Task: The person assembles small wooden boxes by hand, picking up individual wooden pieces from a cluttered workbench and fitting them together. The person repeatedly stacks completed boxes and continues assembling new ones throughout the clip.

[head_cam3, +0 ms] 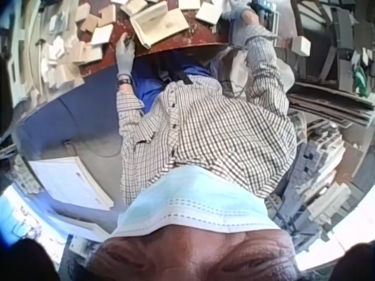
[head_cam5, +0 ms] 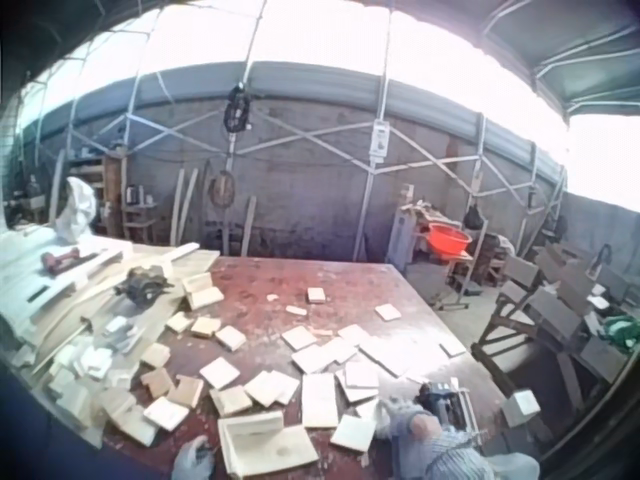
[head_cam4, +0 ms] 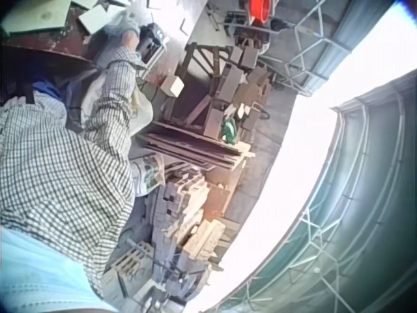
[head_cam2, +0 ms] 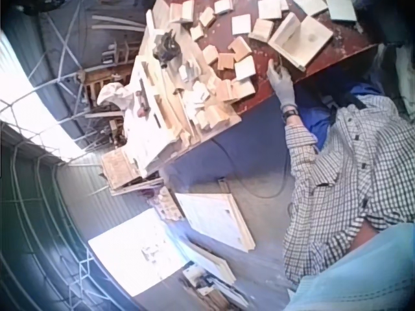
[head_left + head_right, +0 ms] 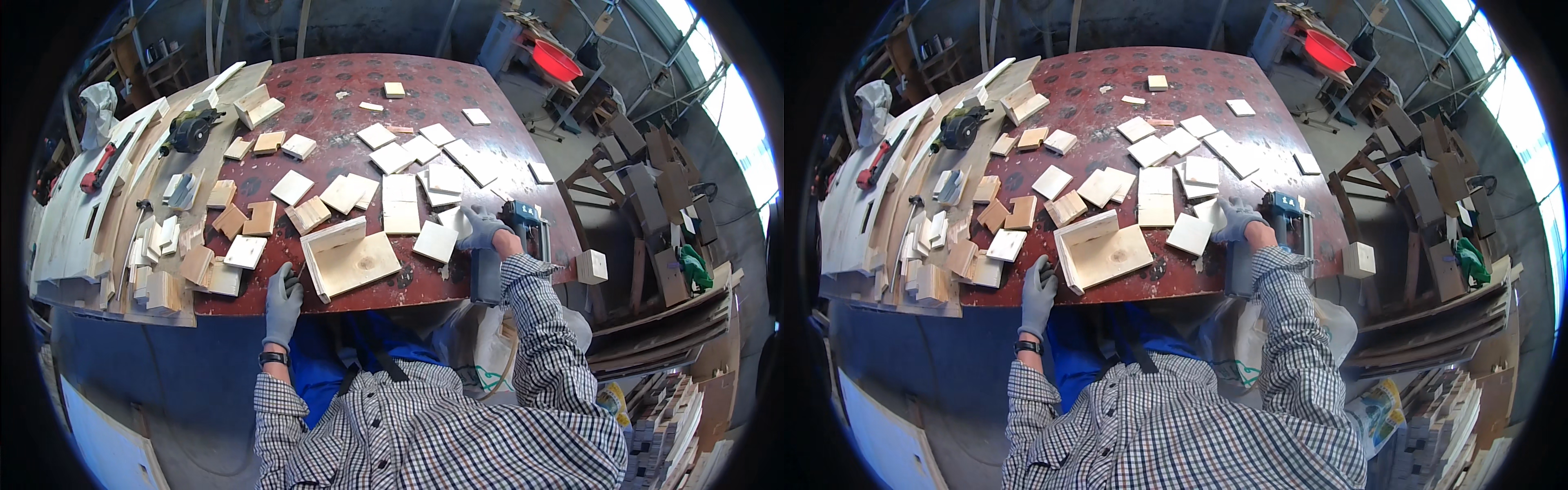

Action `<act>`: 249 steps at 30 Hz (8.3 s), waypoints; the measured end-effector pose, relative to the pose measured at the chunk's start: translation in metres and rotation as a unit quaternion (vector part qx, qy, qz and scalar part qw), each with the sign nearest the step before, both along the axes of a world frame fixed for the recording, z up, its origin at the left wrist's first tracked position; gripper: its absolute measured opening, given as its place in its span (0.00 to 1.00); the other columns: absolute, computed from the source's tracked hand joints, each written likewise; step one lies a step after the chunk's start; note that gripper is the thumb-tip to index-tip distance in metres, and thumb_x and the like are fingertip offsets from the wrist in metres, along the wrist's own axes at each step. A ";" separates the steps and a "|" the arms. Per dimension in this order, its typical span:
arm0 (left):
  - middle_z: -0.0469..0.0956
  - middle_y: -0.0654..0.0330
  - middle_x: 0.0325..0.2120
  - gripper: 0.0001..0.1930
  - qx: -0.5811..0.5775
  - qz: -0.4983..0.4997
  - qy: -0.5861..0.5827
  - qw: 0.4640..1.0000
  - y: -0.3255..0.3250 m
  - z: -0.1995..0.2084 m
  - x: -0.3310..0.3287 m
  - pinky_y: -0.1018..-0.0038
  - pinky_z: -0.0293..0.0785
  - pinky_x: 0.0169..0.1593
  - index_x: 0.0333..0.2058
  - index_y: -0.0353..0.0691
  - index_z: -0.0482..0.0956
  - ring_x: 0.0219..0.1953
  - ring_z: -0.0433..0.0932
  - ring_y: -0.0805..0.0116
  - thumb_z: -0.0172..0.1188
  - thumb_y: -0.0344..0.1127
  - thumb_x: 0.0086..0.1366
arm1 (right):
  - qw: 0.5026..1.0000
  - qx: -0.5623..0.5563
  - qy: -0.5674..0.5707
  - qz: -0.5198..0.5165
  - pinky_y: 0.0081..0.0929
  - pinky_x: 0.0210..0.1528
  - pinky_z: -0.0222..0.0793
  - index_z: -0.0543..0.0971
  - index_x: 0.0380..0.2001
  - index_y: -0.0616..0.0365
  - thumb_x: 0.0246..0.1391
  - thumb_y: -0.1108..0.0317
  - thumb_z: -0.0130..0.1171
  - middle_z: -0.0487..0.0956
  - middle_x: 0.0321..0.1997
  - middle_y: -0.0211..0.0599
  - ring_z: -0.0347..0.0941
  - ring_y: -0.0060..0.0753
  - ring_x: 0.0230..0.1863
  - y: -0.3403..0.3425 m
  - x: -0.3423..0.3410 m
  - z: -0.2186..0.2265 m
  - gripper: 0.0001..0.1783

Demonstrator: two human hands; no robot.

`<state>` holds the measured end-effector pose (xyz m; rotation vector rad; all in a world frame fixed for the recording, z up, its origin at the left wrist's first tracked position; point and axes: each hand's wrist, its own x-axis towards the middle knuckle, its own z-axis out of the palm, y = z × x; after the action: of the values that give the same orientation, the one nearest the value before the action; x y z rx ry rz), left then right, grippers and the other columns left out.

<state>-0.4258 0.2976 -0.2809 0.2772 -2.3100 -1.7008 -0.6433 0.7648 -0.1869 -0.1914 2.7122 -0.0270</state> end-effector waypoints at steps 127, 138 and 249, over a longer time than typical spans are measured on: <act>0.70 0.45 0.63 0.41 -0.413 -0.049 0.037 0.909 0.045 0.013 0.016 0.49 0.68 0.66 0.65 0.36 0.70 0.64 0.68 0.42 0.74 0.52 0.59 | 0.900 -0.342 0.263 0.064 0.50 0.58 0.72 0.68 0.71 0.52 0.51 0.50 0.76 0.79 0.59 0.42 0.75 0.55 0.55 -0.227 0.153 -0.065 0.47; 0.71 0.44 0.61 0.39 -0.397 -0.042 0.052 0.915 0.045 0.012 0.017 0.49 0.67 0.66 0.65 0.36 0.70 0.62 0.67 0.41 0.73 0.52 0.62 | 0.870 -0.380 0.311 -0.046 0.52 0.64 0.68 0.68 0.70 0.55 0.57 0.48 0.71 0.77 0.61 0.51 0.74 0.57 0.61 -0.186 0.123 -0.053 0.43; 0.78 0.51 0.40 0.30 -0.452 0.070 0.026 0.889 0.061 0.022 -0.008 0.52 0.74 0.48 0.45 0.36 0.81 0.45 0.76 0.48 0.73 0.58 0.59 | 0.891 -0.321 0.236 0.220 0.48 0.58 0.68 0.75 0.67 0.46 0.50 0.48 0.69 0.76 0.54 0.44 0.73 0.52 0.52 -0.189 0.108 -0.059 0.40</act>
<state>-0.4340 0.3586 -0.2586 0.1838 -2.6582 -0.4255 -0.5355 0.5759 -0.2461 -1.1298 2.9469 -0.8484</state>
